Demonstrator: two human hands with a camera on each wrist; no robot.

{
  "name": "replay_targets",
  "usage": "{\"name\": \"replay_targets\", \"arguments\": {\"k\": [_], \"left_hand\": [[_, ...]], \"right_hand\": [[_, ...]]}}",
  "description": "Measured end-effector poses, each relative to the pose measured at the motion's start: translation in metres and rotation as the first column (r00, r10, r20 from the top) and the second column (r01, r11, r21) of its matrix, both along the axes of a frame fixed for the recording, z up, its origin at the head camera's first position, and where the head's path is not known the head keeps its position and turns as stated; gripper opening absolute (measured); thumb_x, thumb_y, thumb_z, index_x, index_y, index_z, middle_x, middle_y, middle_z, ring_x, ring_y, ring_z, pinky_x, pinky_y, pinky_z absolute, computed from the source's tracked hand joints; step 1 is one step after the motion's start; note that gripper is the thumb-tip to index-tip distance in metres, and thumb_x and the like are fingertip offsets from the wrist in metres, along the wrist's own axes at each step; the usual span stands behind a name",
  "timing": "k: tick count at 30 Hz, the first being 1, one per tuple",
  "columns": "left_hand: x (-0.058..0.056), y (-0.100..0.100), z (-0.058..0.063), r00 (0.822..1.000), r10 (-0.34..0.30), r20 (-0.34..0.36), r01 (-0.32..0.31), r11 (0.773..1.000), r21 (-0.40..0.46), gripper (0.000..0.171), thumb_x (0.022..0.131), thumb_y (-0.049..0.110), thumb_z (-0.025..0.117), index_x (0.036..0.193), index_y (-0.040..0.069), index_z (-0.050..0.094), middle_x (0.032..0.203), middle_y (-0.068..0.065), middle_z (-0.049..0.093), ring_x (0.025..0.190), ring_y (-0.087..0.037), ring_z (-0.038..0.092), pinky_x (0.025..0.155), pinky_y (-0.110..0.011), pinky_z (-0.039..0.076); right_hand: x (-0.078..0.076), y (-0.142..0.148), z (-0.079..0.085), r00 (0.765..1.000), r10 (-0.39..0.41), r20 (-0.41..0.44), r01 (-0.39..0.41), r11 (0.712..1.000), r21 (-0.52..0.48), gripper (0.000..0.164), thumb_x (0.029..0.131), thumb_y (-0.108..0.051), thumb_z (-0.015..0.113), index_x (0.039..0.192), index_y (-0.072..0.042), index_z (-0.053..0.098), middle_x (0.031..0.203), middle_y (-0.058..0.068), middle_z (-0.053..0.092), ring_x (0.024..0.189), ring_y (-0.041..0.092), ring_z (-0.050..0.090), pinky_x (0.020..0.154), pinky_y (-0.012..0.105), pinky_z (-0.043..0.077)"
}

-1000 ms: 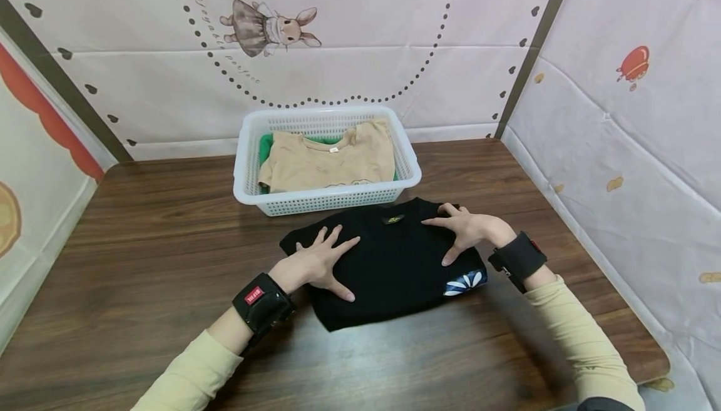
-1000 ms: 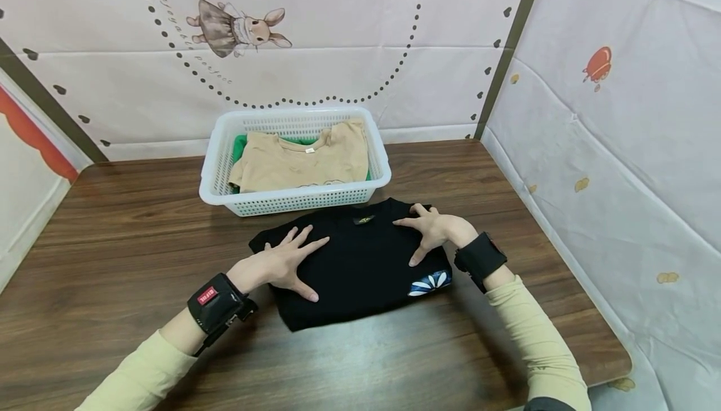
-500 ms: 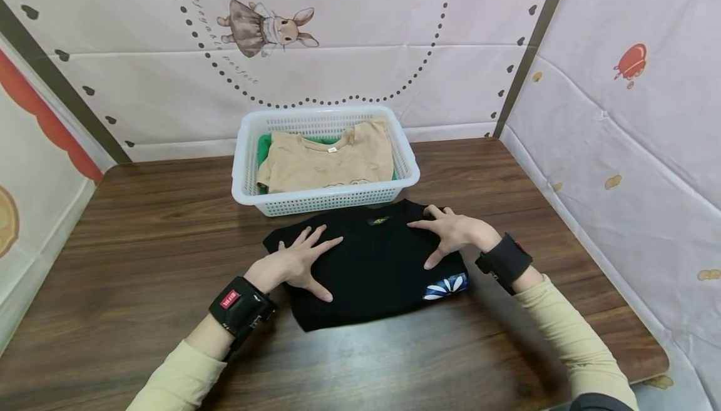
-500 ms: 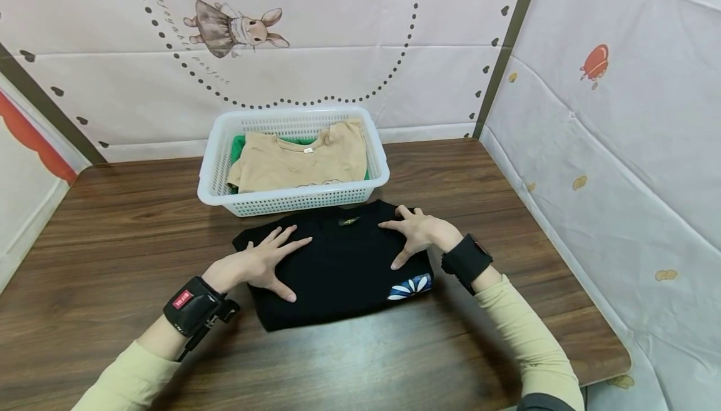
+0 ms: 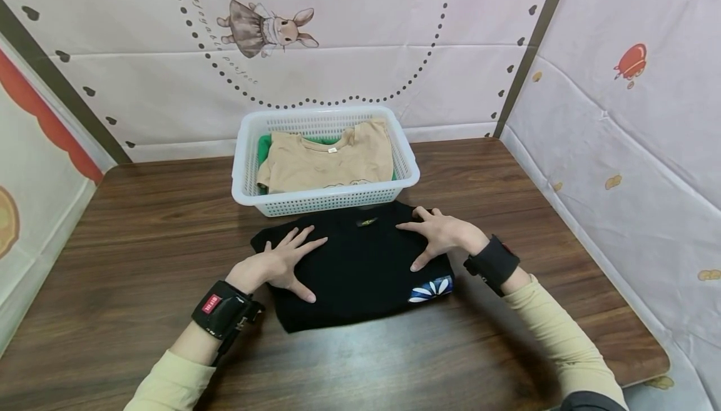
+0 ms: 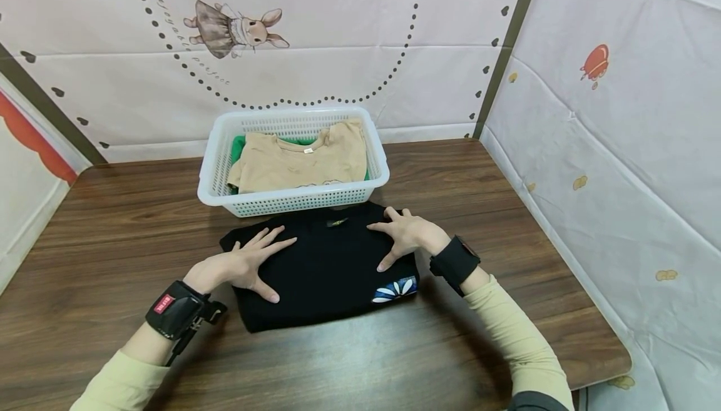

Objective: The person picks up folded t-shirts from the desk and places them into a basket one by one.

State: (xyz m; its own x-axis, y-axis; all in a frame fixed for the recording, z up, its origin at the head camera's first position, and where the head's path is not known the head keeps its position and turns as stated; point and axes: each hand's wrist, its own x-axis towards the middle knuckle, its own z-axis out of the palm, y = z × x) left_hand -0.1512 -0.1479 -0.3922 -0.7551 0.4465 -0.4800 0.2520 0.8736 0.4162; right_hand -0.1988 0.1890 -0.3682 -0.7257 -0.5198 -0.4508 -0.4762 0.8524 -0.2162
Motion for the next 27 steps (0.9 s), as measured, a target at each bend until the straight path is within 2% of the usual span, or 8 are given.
{"name": "replay_targets", "arguments": {"k": [17, 27], "left_hand": [[-0.004, -0.030, -0.002, 1.000, -0.004, 0.029, 0.002, 0.999, 0.049, 0.118, 0.062, 0.047, 0.084, 0.153, 0.021, 0.014, 0.161, -0.012, -0.010, 0.146, -0.042, -0.013, 0.105, -0.075, -0.006], [-0.001, -0.034, 0.003, 1.000, 0.024, -0.001, -0.024, 0.999, 0.038, 0.119, 0.059, 0.044, 0.087, 0.152, 0.017, 0.018, 0.161, -0.015, -0.004, 0.145, -0.044, -0.006, 0.104, -0.075, -0.007]], "right_hand": [[0.004, -0.025, -0.001, 1.000, 0.013, -0.025, -0.012, 1.000, 0.002, 0.092, 0.070, -0.063, 0.072, 0.147, -0.031, 0.034, 0.151, 0.013, 0.024, 0.128, 0.036, 0.035, 0.093, 0.049, 0.044], [0.006, -0.033, -0.003, 0.999, 0.011, -0.044, -0.012, 1.000, -0.004, 0.091, 0.070, -0.062, 0.073, 0.147, -0.030, 0.035, 0.151, 0.013, 0.025, 0.128, 0.037, 0.035, 0.094, 0.049, 0.044]]}}
